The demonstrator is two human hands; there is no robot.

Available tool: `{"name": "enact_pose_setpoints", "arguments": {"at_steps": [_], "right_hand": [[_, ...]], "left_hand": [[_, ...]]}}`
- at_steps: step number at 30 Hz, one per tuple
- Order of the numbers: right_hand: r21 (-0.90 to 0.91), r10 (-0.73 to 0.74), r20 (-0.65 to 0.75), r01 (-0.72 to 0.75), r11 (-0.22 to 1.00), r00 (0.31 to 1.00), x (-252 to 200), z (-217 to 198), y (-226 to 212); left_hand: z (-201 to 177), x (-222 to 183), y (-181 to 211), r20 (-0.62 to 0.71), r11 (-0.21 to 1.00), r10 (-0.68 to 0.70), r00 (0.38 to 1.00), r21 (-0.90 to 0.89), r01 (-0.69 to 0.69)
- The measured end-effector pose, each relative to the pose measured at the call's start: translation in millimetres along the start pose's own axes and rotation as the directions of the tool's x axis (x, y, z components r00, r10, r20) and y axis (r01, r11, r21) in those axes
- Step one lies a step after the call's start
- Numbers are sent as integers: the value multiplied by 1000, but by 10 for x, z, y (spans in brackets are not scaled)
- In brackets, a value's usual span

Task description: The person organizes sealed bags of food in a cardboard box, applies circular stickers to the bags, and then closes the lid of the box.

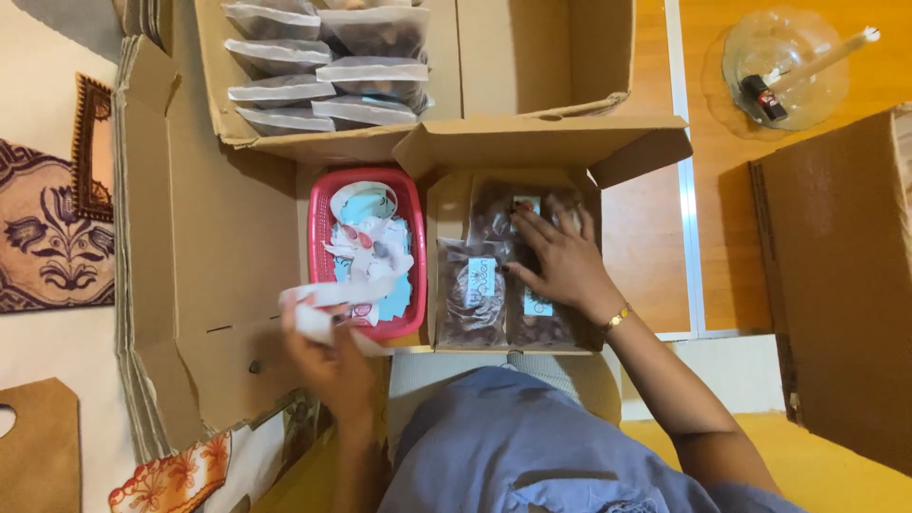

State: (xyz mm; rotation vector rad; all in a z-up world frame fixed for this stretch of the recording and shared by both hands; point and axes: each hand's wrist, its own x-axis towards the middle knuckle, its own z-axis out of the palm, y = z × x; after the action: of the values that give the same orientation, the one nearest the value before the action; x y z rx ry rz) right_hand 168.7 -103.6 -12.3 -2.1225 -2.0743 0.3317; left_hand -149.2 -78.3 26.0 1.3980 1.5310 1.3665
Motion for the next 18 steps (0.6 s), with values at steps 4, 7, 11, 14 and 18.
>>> {"name": "enact_pose_setpoints", "arguments": {"at_steps": [4, 7, 11, 14, 18], "right_hand": [[130, 13, -92, -1, 992, 996, 21, 14, 165], [186, 20, -578, 108, 977, 816, 19, 153, 447], [339, 307, -616, -108, 935, 726, -64, 331, 688], [375, 354, -512, -167, 912, 783, -54, 421, 748], [203, 286, -510, -210, 956, 811, -61, 94, 414]], "left_hand": [[154, 67, -29, -114, 983, 15, 993, -180, -35], [493, 210, -177, -79, 995, 85, 993, -36, -89], [959, 481, -125, 342, 795, 416, 842, 313, -520], [1259, 548, -87, 475, 643, 428, 769, 438, -629], [1428, 602, -246, 518, 564, 389, 762, 520, -641]]}}
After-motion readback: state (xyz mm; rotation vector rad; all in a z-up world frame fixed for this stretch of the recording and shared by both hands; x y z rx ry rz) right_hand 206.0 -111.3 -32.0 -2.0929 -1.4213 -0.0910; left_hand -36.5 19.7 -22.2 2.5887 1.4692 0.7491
